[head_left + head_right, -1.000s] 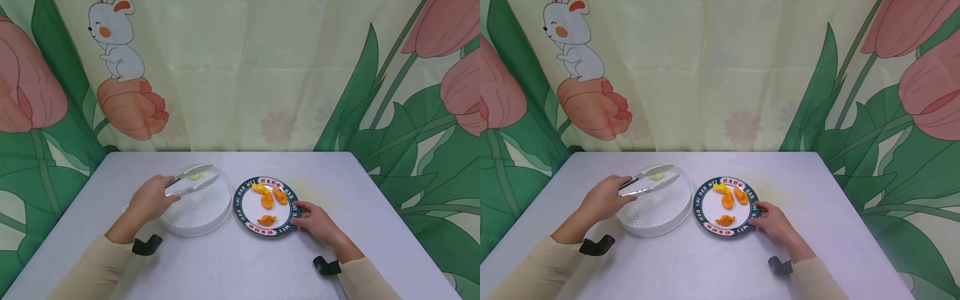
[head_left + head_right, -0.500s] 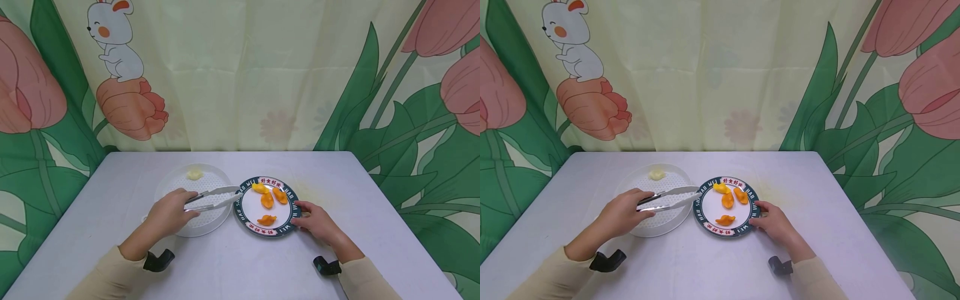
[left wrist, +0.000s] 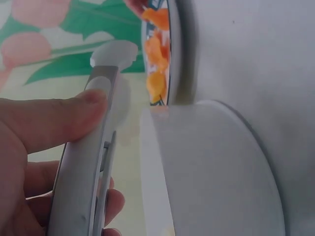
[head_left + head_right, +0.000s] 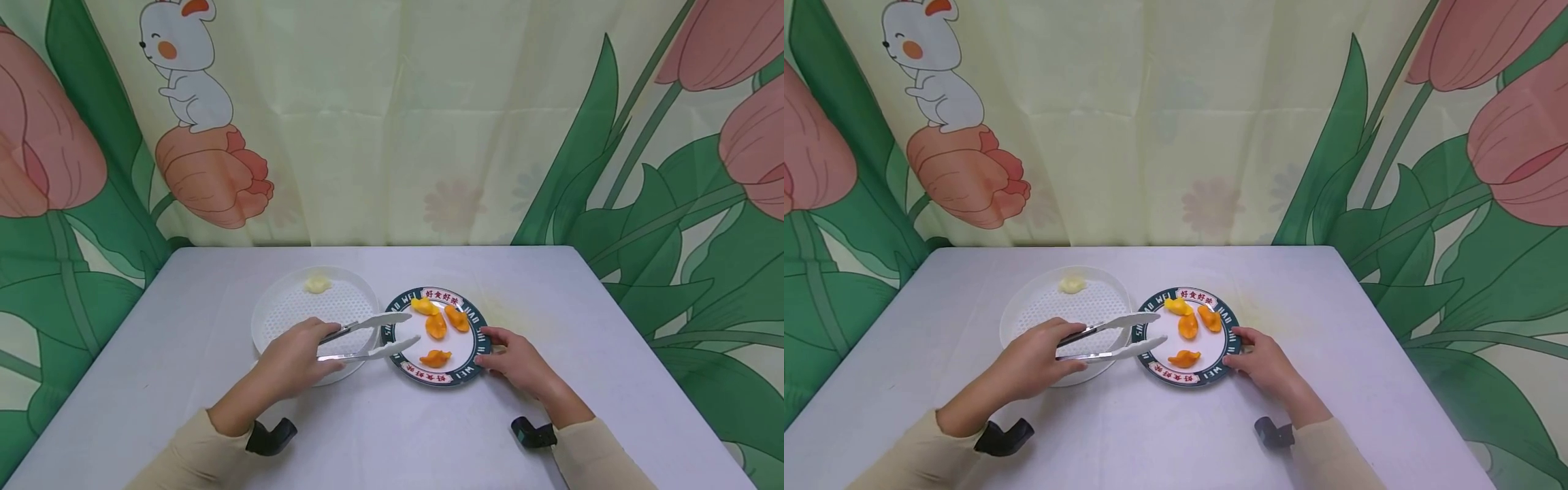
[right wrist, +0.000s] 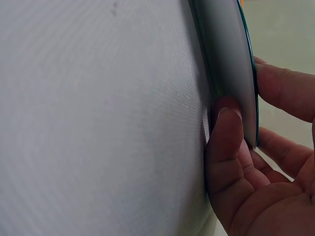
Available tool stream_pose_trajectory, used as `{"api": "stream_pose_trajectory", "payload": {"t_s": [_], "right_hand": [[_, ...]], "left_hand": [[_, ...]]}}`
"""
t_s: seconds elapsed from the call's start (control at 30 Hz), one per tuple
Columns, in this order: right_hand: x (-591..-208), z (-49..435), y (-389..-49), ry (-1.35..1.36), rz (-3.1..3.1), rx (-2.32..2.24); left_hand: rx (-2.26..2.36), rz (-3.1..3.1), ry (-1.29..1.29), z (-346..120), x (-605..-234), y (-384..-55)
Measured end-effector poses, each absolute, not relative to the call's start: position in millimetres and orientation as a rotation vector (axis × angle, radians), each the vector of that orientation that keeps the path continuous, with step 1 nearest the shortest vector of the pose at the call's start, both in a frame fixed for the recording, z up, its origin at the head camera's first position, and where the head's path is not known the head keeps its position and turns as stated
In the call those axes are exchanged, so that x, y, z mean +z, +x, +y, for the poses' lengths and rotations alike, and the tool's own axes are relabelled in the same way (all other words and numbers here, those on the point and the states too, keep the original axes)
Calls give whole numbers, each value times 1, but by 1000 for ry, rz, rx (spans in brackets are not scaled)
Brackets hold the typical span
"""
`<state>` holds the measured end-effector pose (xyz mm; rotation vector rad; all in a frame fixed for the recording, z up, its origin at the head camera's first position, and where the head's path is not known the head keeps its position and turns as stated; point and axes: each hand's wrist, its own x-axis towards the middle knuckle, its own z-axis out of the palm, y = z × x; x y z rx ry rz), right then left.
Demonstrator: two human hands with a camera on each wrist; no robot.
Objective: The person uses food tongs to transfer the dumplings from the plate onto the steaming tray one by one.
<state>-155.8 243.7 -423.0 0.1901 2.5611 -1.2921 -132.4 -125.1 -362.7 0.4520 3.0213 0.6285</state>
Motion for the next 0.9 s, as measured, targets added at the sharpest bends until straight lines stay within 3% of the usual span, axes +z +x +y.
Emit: {"api": "stream_pose_trajectory", "payload": {"t_s": [0.9], "right_hand": [[-424, 244, -156, 172, 2580, -1270]], "left_hand": [[640, 2974, 587, -100, -378, -127]]}}
